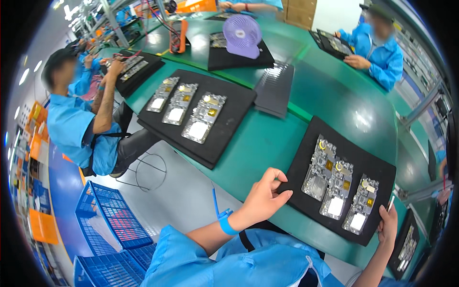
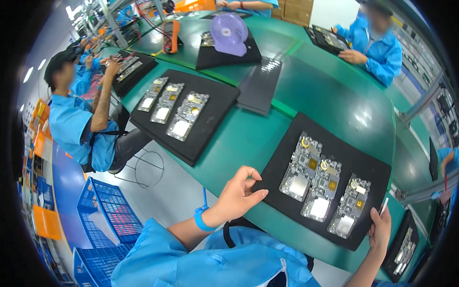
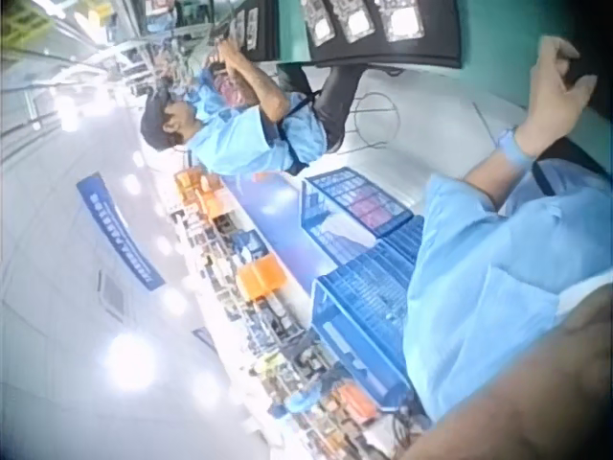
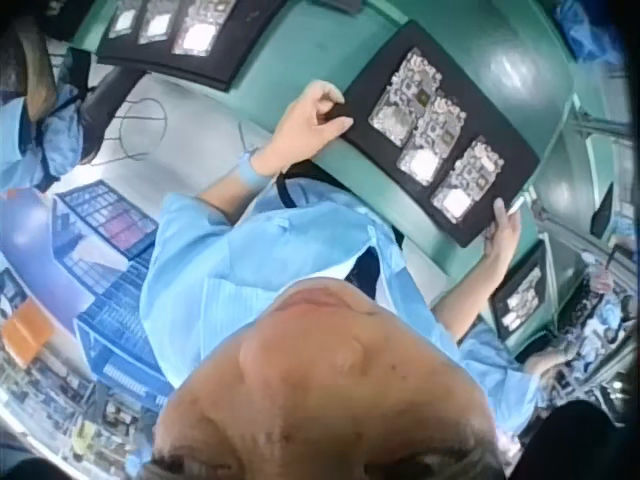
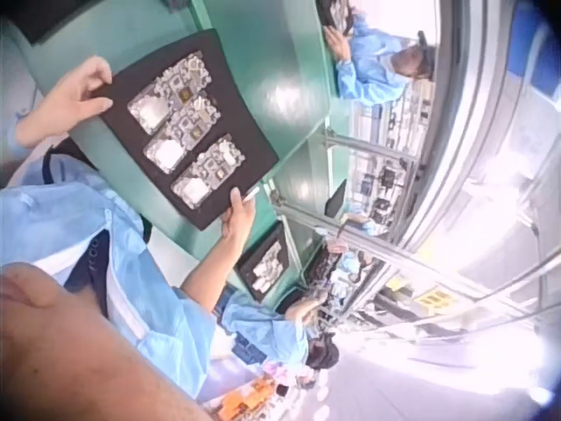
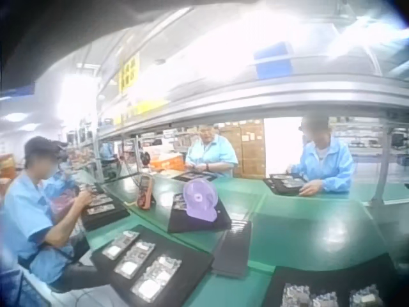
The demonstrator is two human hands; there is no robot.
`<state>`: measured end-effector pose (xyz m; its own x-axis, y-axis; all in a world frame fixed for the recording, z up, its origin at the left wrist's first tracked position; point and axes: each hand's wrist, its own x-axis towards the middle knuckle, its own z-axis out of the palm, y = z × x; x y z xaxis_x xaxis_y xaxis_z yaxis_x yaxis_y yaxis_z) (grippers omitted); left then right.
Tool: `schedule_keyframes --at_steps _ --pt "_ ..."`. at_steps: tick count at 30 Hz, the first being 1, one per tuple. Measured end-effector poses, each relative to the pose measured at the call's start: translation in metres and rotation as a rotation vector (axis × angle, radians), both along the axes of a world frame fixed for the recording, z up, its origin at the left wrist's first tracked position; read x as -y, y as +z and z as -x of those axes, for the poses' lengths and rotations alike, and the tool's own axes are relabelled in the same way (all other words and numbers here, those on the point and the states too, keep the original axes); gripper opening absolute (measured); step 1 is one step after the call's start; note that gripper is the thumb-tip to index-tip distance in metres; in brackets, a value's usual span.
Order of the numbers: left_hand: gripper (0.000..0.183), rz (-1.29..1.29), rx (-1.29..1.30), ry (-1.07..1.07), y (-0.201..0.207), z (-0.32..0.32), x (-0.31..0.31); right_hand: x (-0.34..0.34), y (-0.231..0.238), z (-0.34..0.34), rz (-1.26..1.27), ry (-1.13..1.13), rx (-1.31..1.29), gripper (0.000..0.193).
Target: The person uses tweezers to place small rectangular components onto circuit boards arranged on a black mat. They repeatedly pick up components from a nearby tray and apply them to specific spots on the boards, then move the mat to process different sets of boards.
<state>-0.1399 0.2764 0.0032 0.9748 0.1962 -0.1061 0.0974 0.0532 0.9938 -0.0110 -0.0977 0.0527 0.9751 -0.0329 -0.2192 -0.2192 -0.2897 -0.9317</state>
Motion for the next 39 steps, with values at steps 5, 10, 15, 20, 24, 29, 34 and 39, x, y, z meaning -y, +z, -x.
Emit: schedule_keyframes --at_steps 5,10,15,20,24,29,34,39 --pt "0.05 0.241 0.216 0.175 0.051 0.019 -0.041 -0.031 0.026 -0.008 -0.12 0.065 0.043 0.031" --pt "0.042 0.02 0.355 0.69 0.066 0.038 -0.155 -0.182 0.03 -0.024 -0.384 0.468 -0.105 0.033" --pt "0.036 -0.263 0.384 1.112 0.048 0.025 -0.293 -0.339 -0.018 -0.037 -0.553 0.63 0.016 0.03" --pt "0.033 -0.287 0.377 1.226 -0.01 0.023 -0.394 -0.442 -0.063 -0.035 -0.006 0.56 0.44 0.032" --pt "0.045 -0.453 0.13 1.296 -0.101 0.058 -0.472 -0.428 -0.038 -0.024 -0.065 0.75 0.224 0.038" --pt "0.044 -0.051 0.217 1.205 -0.078 0.064 -0.415 -0.282 -0.029 -0.037 0.014 0.906 0.251 0.035" --pt "0.038 -0.656 0.347 1.266 -0.012 0.05 -0.413 -0.116 -0.008 -0.063 0.002 0.621 0.124 0.025" --pt "0.023 -0.72 0.538 0.5 0.121 -0.05 -0.152 -0.009 0.006 -0.084 0.207 0.229 0.248 0.025"
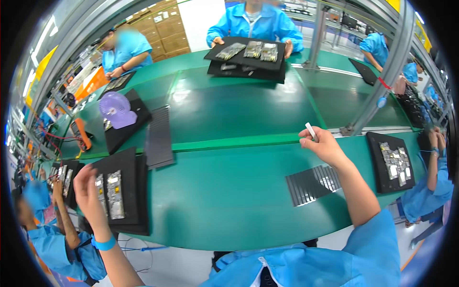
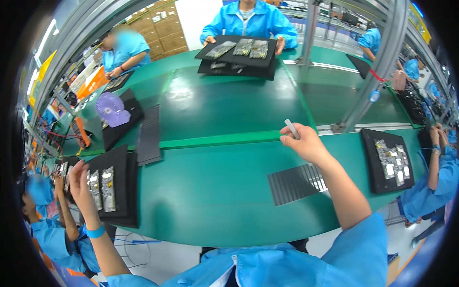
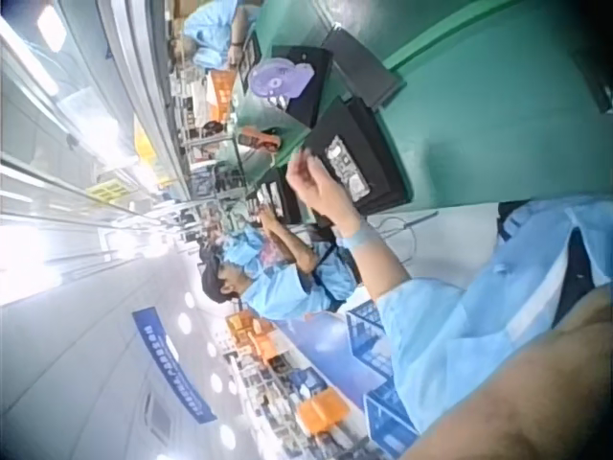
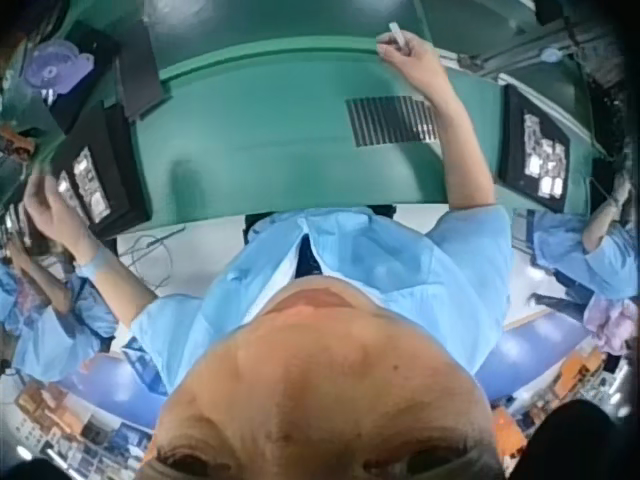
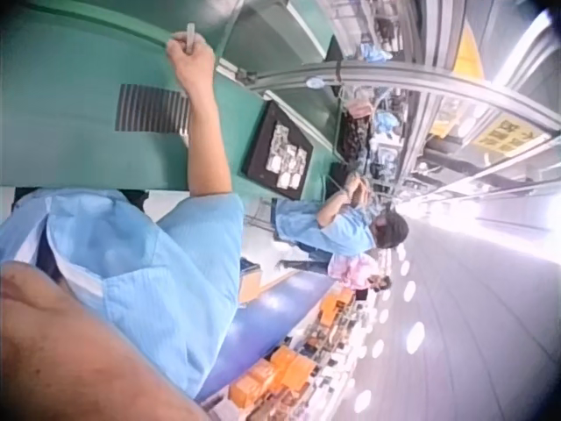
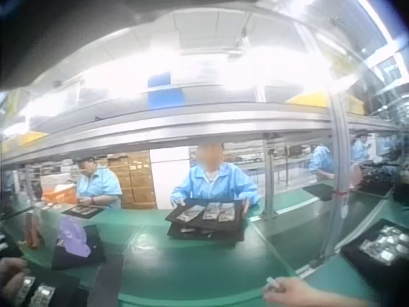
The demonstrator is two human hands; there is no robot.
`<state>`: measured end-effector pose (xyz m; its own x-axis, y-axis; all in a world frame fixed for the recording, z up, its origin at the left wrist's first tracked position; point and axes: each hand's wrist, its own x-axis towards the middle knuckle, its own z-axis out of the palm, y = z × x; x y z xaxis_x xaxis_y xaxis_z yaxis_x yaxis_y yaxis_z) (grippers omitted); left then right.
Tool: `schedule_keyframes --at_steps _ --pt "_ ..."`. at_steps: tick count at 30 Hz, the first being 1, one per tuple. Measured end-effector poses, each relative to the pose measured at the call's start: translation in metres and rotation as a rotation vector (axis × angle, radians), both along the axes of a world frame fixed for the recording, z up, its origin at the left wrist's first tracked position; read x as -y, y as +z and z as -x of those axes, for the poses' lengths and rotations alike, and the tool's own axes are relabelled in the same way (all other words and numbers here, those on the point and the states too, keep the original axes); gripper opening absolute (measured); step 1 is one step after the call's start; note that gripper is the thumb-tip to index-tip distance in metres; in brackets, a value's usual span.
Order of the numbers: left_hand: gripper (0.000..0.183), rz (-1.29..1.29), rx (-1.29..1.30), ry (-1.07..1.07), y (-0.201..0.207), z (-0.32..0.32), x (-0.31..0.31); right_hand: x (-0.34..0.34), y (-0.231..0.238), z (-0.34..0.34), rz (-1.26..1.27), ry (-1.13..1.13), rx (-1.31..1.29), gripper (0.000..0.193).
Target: The person uses tweezers to place small rectangular components onto circuit boards arranged on a black mat. They repeatedly pick up components from a nearby tray and apply them to specific spots on the boards, then move the mat to process different sets of boards.
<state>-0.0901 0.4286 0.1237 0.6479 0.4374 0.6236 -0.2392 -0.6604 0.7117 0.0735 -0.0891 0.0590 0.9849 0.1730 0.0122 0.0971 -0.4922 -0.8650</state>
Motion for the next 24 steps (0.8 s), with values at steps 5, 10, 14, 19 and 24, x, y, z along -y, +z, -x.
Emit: schedule_keyframes --at_steps 5,10,14,19,24 --pt "0.056 -0.285 -0.271 -0.52 -0.022 -0.101 0.172 0.069 -0.036 -0.01 0.15 -0.359 0.139 0.028" --pt "0.076 0.988 -0.752 -0.529 -0.054 -0.244 0.194 0.066 -0.027 -0.014 -0.384 -0.334 -0.267 0.033" --pt "0.083 1.373 -0.988 -0.962 -0.087 -0.251 0.262 0.063 -0.028 -0.011 -0.684 -0.311 -0.405 0.046" --pt "0.081 1.398 -1.138 -1.109 -0.095 -0.216 0.337 0.042 -0.036 -0.011 -0.921 -0.233 -0.399 0.064" --pt "0.089 1.25 -1.024 -1.004 -0.107 -0.209 0.367 0.045 -0.044 -0.016 -1.012 -0.172 -0.413 0.06"
